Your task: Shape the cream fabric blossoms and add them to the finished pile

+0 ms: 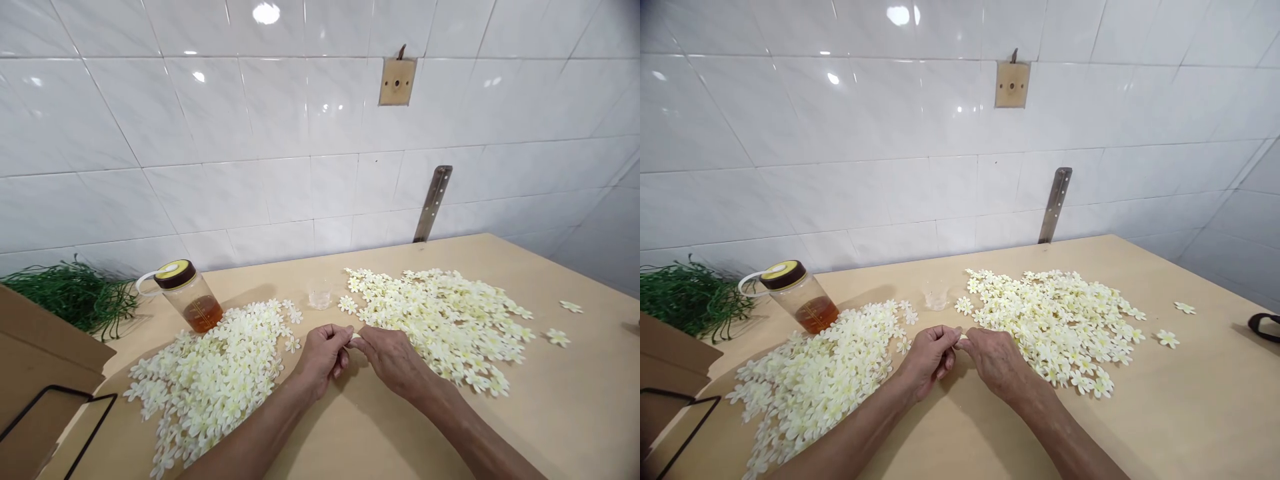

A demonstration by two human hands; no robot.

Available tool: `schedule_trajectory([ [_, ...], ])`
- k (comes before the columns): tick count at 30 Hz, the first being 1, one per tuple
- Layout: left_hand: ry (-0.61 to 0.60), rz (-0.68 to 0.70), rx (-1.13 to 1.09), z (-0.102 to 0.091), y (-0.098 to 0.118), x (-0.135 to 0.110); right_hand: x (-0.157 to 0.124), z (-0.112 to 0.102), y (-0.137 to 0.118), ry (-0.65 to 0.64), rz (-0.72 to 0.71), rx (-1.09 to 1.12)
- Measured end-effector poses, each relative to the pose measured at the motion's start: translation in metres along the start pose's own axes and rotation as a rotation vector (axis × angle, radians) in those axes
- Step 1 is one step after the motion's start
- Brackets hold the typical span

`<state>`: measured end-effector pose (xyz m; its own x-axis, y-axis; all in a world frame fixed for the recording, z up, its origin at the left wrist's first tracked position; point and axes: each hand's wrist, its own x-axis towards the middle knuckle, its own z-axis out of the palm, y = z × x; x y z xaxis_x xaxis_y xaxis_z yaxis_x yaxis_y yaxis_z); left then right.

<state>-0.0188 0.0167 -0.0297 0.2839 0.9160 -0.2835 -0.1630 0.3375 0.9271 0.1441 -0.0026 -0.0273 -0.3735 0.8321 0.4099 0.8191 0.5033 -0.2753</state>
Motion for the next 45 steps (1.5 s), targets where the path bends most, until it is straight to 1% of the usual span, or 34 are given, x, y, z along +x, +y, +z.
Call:
schedule_trajectory([
  [3, -0.038, 0.008, -0.024, -0.002, 0.0, 0.001, 0.0, 0.0, 0.0, 0.011, -0.001, -0.031],
  [6, -0.054, 0.021, -0.061, -0.002, 0.001, 0.0, 0.002, 0.0, 0.0, -0.008, 0.038, 0.01],
  [9, 0.014, 0.063, -0.07, 0.0, 0.002, -0.001, 0.003, 0.0, -0.002, -0.027, 0.094, 0.11],
  [13, 0.133, 0.109, -0.039, 0.006, 0.002, -0.004, 0.003, 0.0, -0.006, 0.033, 0.175, 0.19],
  [15, 0.15, 0.118, -0.025, 0.009, 0.002, -0.005, 0.003, 0.0, -0.009, 0.05, 0.177, 0.21],
  [19, 0.106, 0.122, -0.027, 0.01, 0.003, -0.008, 0.004, -0.001, -0.012, 0.057, 0.136, 0.198],
  [23, 0.077, 0.102, -0.041, 0.011, 0.003, -0.009, 0.002, 0.001, -0.01, 0.047, 0.086, 0.148],
  [26, 0.046, 0.093, -0.051, 0.011, 0.003, -0.009, -0.001, 0.005, -0.005, 0.023, 0.057, 0.055],
  [29, 0.01, 0.054, -0.047, 0.009, 0.005, -0.008, -0.003, 0.008, -0.003, 0.023, 0.046, -0.03],
  [31, -0.003, 0.04, -0.038, 0.008, 0.007, -0.008, -0.004, 0.009, -0.003, 0.026, 0.032, -0.02],
  [33, 0.016, 0.061, -0.018, 0.009, 0.008, -0.009, -0.002, 0.009, -0.004, 0.036, 0.036, 0.029],
  [36, 0.093, 0.129, 0.021, 0.009, 0.008, -0.009, 0.0, 0.009, -0.006, 0.092, 0.127, 0.153],
  [39, 0.137, 0.156, 0.013, 0.01, 0.005, -0.007, 0.002, 0.007, -0.007, 0.236, 0.218, 0.273],
  [42, 0.155, 0.162, -0.011, 0.01, 0.001, -0.004, 0.003, 0.003, -0.008, 0.395, 0.199, 0.29],
  [43, 0.163, 0.167, -0.018, 0.01, 0.0, -0.004, 0.003, 0.003, -0.008, 0.419, 0.179, 0.279],
  [45, 0.168, 0.177, -0.034, 0.011, -0.001, -0.003, 0.003, 0.002, -0.008, 0.419, 0.132, 0.251],
])
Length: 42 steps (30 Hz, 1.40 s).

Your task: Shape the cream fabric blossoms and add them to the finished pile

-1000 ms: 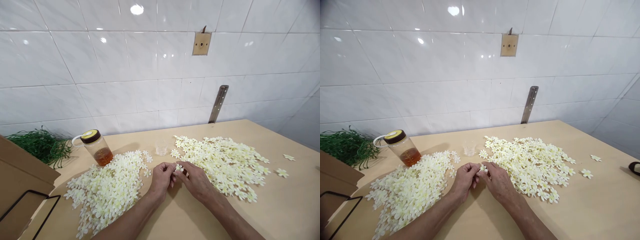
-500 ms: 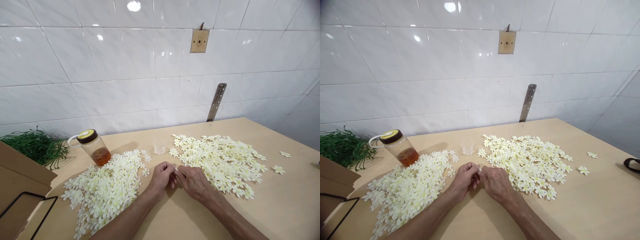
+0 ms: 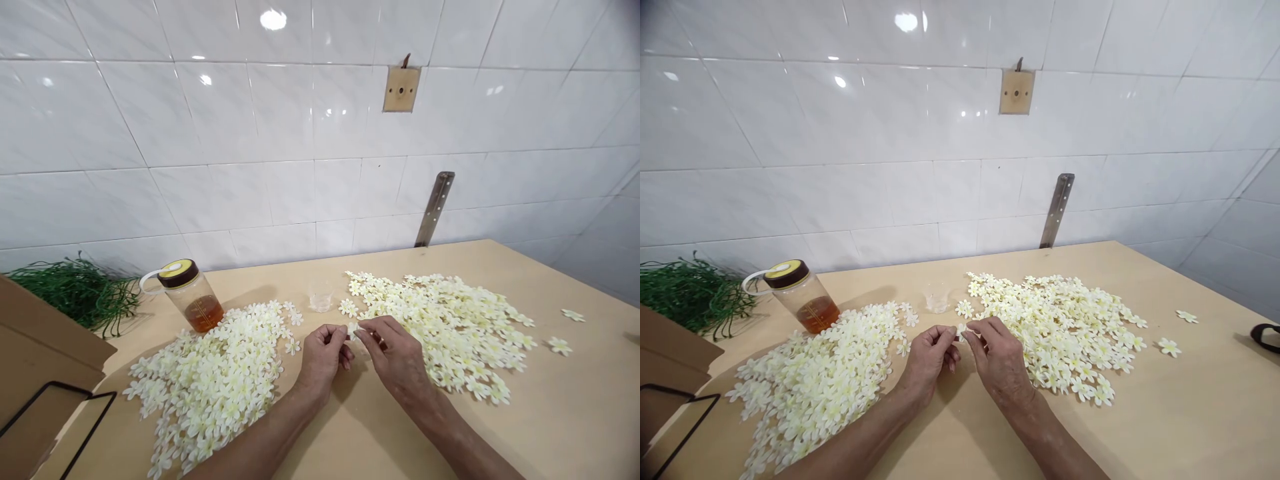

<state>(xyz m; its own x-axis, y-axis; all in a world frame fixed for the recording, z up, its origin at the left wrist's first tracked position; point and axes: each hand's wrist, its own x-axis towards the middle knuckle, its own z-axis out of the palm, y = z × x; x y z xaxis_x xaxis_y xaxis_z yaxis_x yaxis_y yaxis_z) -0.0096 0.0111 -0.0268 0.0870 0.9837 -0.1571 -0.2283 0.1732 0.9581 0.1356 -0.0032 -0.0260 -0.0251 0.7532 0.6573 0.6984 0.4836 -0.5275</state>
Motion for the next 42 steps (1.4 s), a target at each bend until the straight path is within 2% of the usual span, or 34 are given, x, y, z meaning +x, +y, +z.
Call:
schedule_trajectory([
  [3, 0.011, 0.007, -0.01, 0.001, 0.001, -0.001, -0.001, 0.003, 0.002, -0.056, -0.026, -0.021],
  [6, 0.004, -0.008, -0.006, 0.002, 0.003, -0.003, -0.002, 0.004, 0.003, -0.115, 0.041, -0.017],
  [9, -0.06, -0.041, -0.036, 0.001, 0.003, -0.004, 0.0, 0.002, 0.0, -0.18, 0.182, 0.051],
  [12, -0.134, -0.052, -0.072, 0.0, 0.001, -0.004, 0.002, -0.001, -0.002, -0.269, 0.38, 0.226],
  [14, -0.145, -0.053, -0.074, -0.001, 0.0, -0.003, 0.004, -0.003, -0.003, -0.315, 0.484, 0.357],
  [16, -0.134, -0.054, -0.065, -0.001, 0.0, -0.003, 0.005, -0.005, -0.004, -0.301, 0.525, 0.418],
  [18, -0.121, -0.053, -0.07, -0.002, 0.0, -0.002, 0.006, -0.007, -0.004, -0.25, 0.504, 0.4],
  [21, -0.117, -0.069, -0.136, -0.002, 0.001, -0.002, 0.007, -0.01, -0.004, -0.189, 0.397, 0.339],
  [27, -0.235, -0.11, -0.228, -0.004, 0.004, 0.0, 0.006, -0.006, -0.006, -0.18, 0.089, 0.178],
  [33, -0.194, -0.122, -0.236, -0.007, 0.002, 0.003, 0.003, -0.003, -0.003, -0.164, 0.178, 0.211],
  [38, -0.195, -0.117, -0.273, -0.008, -0.001, 0.004, 0.004, -0.003, -0.003, -0.15, 0.109, 0.152],
  [42, -0.213, -0.156, -0.273, -0.009, -0.002, 0.005, 0.004, -0.006, -0.007, -0.216, 0.08, 0.102],
])
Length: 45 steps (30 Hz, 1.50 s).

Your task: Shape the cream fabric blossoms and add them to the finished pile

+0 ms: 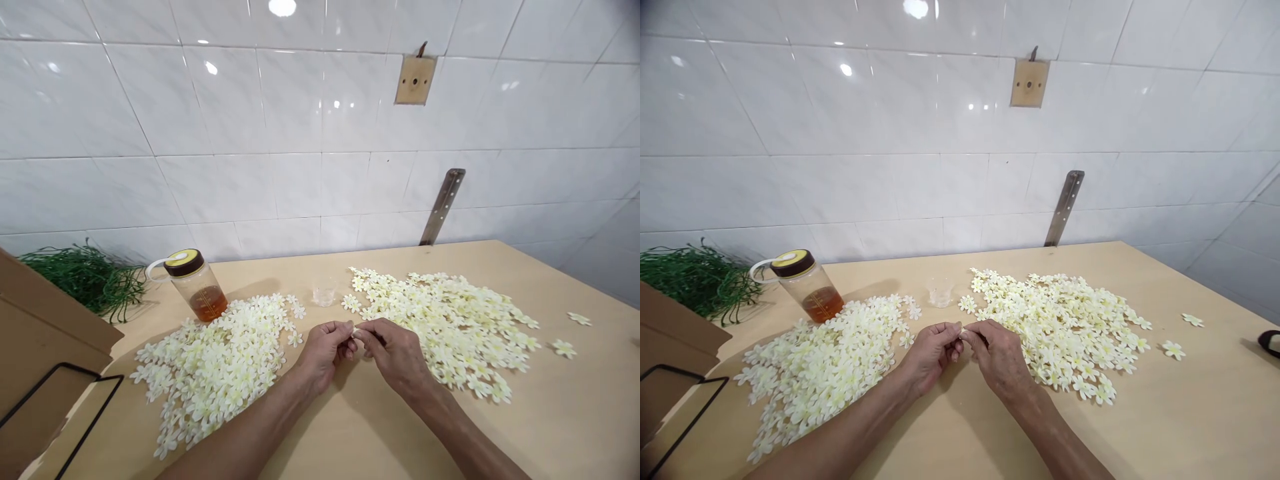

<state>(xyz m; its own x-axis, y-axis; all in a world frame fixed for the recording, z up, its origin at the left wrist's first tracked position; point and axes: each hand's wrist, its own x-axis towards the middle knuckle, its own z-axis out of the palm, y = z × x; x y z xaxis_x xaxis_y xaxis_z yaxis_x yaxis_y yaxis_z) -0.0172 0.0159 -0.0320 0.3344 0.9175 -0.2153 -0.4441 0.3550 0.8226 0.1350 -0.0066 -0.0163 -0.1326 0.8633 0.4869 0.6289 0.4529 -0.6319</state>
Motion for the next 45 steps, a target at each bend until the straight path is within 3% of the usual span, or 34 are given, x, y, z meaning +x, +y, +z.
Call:
schedule_trajectory([
  [8, -0.037, -0.051, -0.025, 0.003, 0.003, 0.0, -0.002, 0.003, 0.001, 0.025, -0.097, -0.059],
  [19, 0.029, -0.015, -0.051, 0.005, 0.002, 0.0, 0.0, 0.005, 0.002, 0.161, -0.035, -0.054],
  [27, -0.002, -0.024, -0.021, 0.005, 0.002, -0.001, -0.003, 0.009, 0.008, 0.034, -0.045, -0.106],
  [36, -0.023, -0.011, 0.055, 0.005, 0.004, -0.005, 0.003, -0.012, 0.001, 0.009, 0.072, -0.092],
  [45, -0.046, -0.027, -0.008, 0.002, 0.003, -0.003, 0.005, -0.005, 0.002, -0.067, -0.017, -0.059],
])
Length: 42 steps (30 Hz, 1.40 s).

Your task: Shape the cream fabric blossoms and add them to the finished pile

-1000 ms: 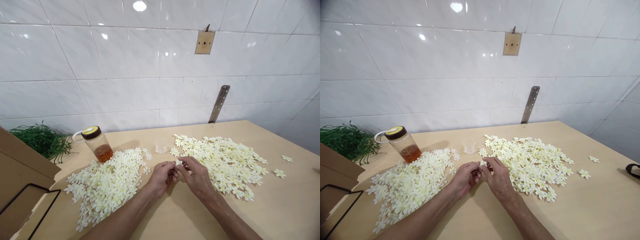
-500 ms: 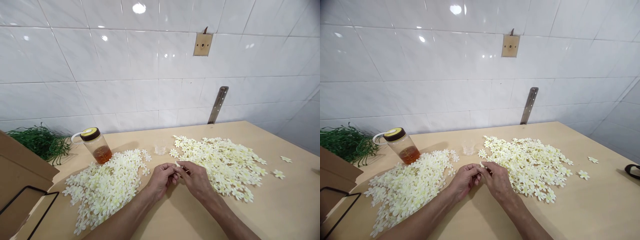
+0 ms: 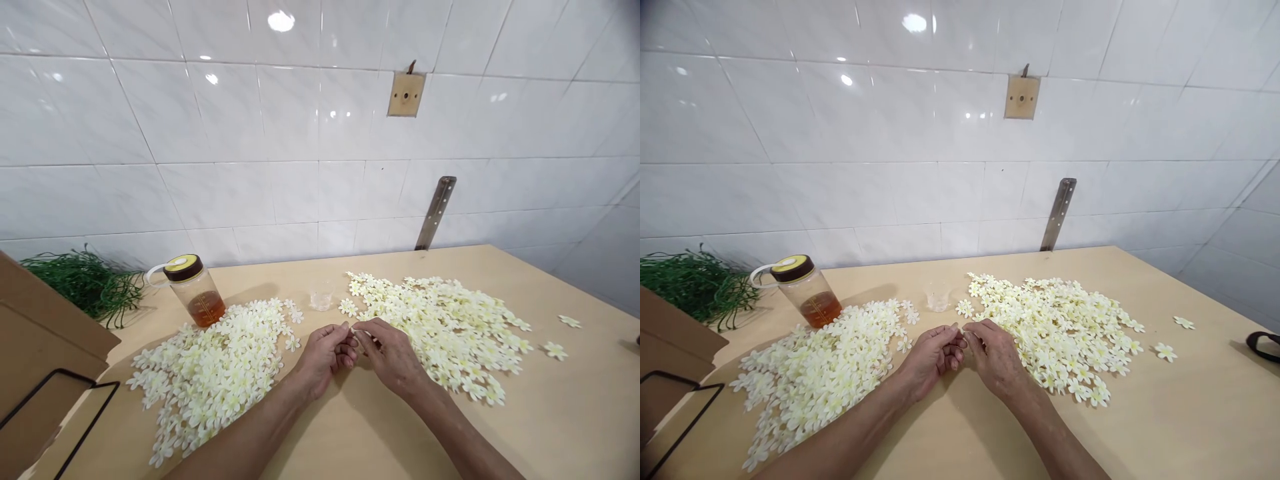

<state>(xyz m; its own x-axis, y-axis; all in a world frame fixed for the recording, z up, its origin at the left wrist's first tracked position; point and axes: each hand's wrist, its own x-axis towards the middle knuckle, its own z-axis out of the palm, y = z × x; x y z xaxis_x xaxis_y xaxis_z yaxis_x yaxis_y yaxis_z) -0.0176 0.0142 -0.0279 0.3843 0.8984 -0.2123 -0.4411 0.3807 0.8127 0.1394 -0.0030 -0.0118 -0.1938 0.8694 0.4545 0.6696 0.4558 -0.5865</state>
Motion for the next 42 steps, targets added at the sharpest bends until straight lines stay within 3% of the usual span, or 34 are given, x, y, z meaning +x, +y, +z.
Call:
schedule_trajectory([
  [6, -0.01, 0.007, 0.061, 0.001, 0.004, -0.002, -0.002, -0.001, 0.0, -0.085, -0.02, 0.024],
  [11, 0.026, 0.011, 0.088, -0.002, -0.001, 0.001, -0.004, 0.002, 0.003, -0.049, 0.048, -0.012],
  [17, 0.02, 0.036, 0.043, -0.001, -0.004, 0.003, -0.004, 0.0, -0.002, -0.045, -0.061, -0.034],
  [21, 0.064, 0.053, 0.154, 0.004, -0.001, -0.002, -0.005, 0.0, -0.004, -0.047, -0.061, -0.079],
  [25, 0.061, 0.047, 0.209, 0.005, 0.0, -0.004, -0.005, 0.0, 0.0, -0.024, -0.052, -0.119],
  [28, 0.028, 0.016, 0.182, 0.002, 0.0, -0.002, -0.004, -0.001, 0.004, -0.016, -0.039, -0.027],
  [31, 0.073, 0.037, 0.148, 0.001, 0.0, -0.001, -0.003, 0.001, 0.005, 0.014, -0.007, 0.022],
  [38, 0.199, 0.13, 0.208, 0.006, -0.004, -0.002, -0.006, 0.012, 0.008, 0.234, -0.011, -0.059],
  [42, 0.192, 0.119, 0.221, 0.009, -0.005, -0.003, -0.006, 0.012, 0.008, 0.169, -0.018, -0.055],
])
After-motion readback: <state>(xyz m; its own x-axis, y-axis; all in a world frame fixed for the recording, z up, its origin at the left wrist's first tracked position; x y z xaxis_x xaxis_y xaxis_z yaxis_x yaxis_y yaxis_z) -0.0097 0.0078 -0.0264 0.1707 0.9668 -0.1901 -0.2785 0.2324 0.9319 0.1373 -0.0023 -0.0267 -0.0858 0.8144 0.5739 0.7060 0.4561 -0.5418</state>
